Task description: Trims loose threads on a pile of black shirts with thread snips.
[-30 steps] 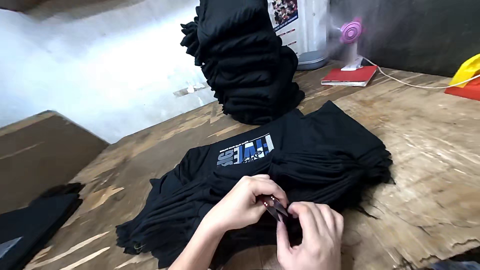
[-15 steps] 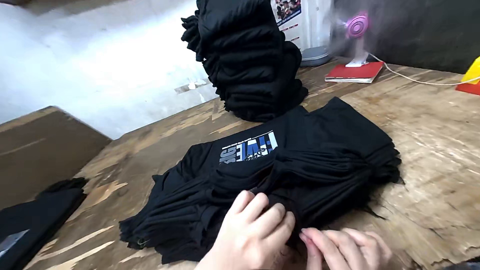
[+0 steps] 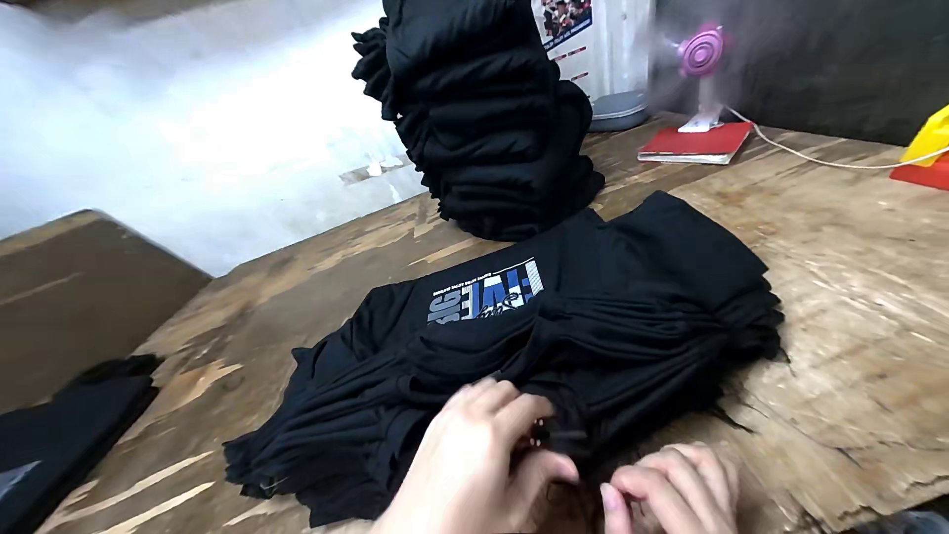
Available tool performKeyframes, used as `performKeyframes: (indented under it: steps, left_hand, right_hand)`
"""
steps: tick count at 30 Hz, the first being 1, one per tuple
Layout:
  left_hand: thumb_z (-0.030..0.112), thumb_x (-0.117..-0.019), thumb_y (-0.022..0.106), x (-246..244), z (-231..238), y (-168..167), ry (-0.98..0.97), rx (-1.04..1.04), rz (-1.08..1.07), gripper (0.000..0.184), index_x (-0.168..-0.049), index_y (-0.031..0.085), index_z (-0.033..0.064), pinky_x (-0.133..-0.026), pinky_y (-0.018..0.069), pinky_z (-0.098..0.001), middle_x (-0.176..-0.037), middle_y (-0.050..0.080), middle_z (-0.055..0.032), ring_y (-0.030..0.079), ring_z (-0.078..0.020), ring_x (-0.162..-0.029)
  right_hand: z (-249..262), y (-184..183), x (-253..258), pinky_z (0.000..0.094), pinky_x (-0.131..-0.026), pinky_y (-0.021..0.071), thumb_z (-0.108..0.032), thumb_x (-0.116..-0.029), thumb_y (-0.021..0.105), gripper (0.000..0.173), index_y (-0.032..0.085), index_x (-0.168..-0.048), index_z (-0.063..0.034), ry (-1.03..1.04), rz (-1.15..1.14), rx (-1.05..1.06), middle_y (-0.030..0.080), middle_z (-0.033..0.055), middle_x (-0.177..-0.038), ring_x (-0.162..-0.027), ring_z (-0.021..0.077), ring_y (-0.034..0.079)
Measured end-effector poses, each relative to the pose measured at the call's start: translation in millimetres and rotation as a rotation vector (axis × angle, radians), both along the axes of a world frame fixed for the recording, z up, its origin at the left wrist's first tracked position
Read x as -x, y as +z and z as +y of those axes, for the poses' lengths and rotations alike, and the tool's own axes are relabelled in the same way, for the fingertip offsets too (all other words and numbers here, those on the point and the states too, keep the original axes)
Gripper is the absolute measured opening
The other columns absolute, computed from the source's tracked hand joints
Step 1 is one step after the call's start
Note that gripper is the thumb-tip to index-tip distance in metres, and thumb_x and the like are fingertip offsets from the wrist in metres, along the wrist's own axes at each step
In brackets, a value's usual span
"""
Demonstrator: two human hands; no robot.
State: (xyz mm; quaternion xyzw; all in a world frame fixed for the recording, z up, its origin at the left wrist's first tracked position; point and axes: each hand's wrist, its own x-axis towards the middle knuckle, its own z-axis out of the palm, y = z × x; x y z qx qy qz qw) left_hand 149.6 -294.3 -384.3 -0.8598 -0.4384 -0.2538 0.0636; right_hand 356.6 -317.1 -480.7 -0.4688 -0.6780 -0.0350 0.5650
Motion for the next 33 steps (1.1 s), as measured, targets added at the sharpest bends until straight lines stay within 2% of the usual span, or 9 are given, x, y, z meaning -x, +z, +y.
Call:
performKeyframes:
  steps: [1,3,7,10,13,16,21,25,33]
  left_hand:
    - [0.074,-0.0874,0.06,1.6,6.7,2.6,-0.01,0.184,-0.046,0.065,-0.113,0.077,0.0163,-0.068,0.0597,-0.0326,-0.084,0.072,0.0047,0.067,-0.0076,-0.073]
    - [0.069,-0.0798,0.074,-1.1,23.6,9.7,0.001,0.411,-0.174,0.075,-0.126,0.072,0.0103,-0.063,0.0563,-0.0284,-0.079,0.069,0.0039,0.062,-0.0057,-0.066]
    - [0.013,-0.0794,0.082,-13.9,61.1,3.9,0.259,-0.025,-0.171,0.043,-0.118,0.064,0.0095,-0.058,0.0564,-0.0425,-0.07,0.064,0.0012,0.064,-0.0173,-0.061]
    - [-0.004,-0.0766,0.072,-15.7,85.5,-12.4,0.104,-0.208,-0.014,0.019,-0.091,0.067,0.008,-0.063,0.0577,-0.044,-0.077,0.064,-0.0048,0.067,-0.0229,-0.072]
    - [0.002,-0.083,0.066,-13.0,84.4,-14.6,-0.007,-0.15,-0.003,0.017,-0.096,0.071,0.0126,-0.075,0.0571,-0.0382,-0.086,0.064,-0.0016,0.065,-0.0182,-0.084]
    - [0.019,-0.0927,0.069,-2.3,64.6,-11.9,-0.068,-0.067,-0.054,0.026,-0.118,0.073,0.0191,-0.091,0.0545,-0.0371,-0.107,0.068,0.0042,0.064,-0.0124,-0.103]
    - [0.019,-0.1027,0.059,12.8,24.8,-2.1,-0.278,-0.18,-0.053,0.02,-0.114,0.074,0.0249,-0.09,0.0447,-0.0365,-0.106,0.071,0.0062,0.062,-0.0112,-0.097]
    - [0.011,-0.1003,0.054,-2.7,9.2,-4.1,-0.293,-0.357,0.162,0.023,-0.113,0.071,0.0183,-0.085,0.0448,-0.0402,-0.101,0.07,-0.0005,0.061,-0.0204,-0.093]
    - [0.01,-0.1023,0.05,-5.7,1.9,3.4,-0.259,-0.386,0.201,0.024,-0.115,0.07,0.0175,-0.082,0.0425,-0.038,-0.1,0.069,-0.0009,0.059,-0.0198,-0.09]
  right_hand:
    - [-0.4,-0.1,1.3,0.0414,-0.098,0.038,-0.038,-0.0913,0.063,0.017,0.071,-0.089,-0.0226,-0.016,-0.049,0.023,0.067,-0.0035,-0.083,-0.096,0.0161,0.06]
    - [0.6,-0.4,6.2,0.0436,-0.102,0.0387,-0.033,-0.0923,0.067,0.016,0.075,-0.097,-0.0203,-0.009,-0.103,0.036,0.075,-0.0035,-0.092,-0.098,0.0157,0.064]
    - [-3.6,-0.9,-0.5,0.0395,-0.1,0.0389,-0.032,-0.0906,0.065,0.021,0.071,-0.077,-0.0172,0.129,-0.018,0.037,0.069,-0.004,-0.07,-0.074,0.0106,0.063]
    - [-4.1,1.2,-1.8,0.0408,-0.098,0.041,-0.042,-0.0911,0.065,0.027,0.074,-0.088,-0.0167,0.055,-0.017,0.049,0.071,-0.0029,-0.074,-0.078,0.0121,0.064]
    - [7.3,6.2,9.5,0.0436,-0.095,0.0407,-0.048,-0.0946,0.067,0.03,0.079,-0.111,-0.026,-0.056,-0.067,0.021,0.069,0.0,-0.099,-0.099,0.0179,0.059]
    - [11.9,2.5,12.4,0.0408,-0.096,0.0397,-0.035,-0.0938,0.071,0.009,0.08,-0.094,-0.0306,-0.055,-0.024,-0.043,0.066,-0.0037,-0.094,-0.1,0.0143,0.058]
    - [0.6,-6.1,5.0,0.0315,-0.101,0.0342,-0.035,-0.096,0.071,0.008,0.074,-0.094,-0.0275,-0.041,0.066,-0.127,0.06,-0.0073,-0.094,-0.103,0.0079,0.053]
    - [-0.5,-7.0,6.6,0.0327,-0.102,0.0322,-0.035,-0.0956,0.07,0.009,0.073,-0.094,-0.0262,-0.046,0.019,-0.177,0.059,-0.0067,-0.096,-0.103,0.0095,0.052]
    - [1.7,-6.9,1.1,0.032,-0.103,0.0335,-0.037,-0.0951,0.072,0.008,0.074,-0.095,-0.0289,-0.025,0.07,-0.161,0.06,-0.0089,-0.096,-0.105,0.0068,0.053]
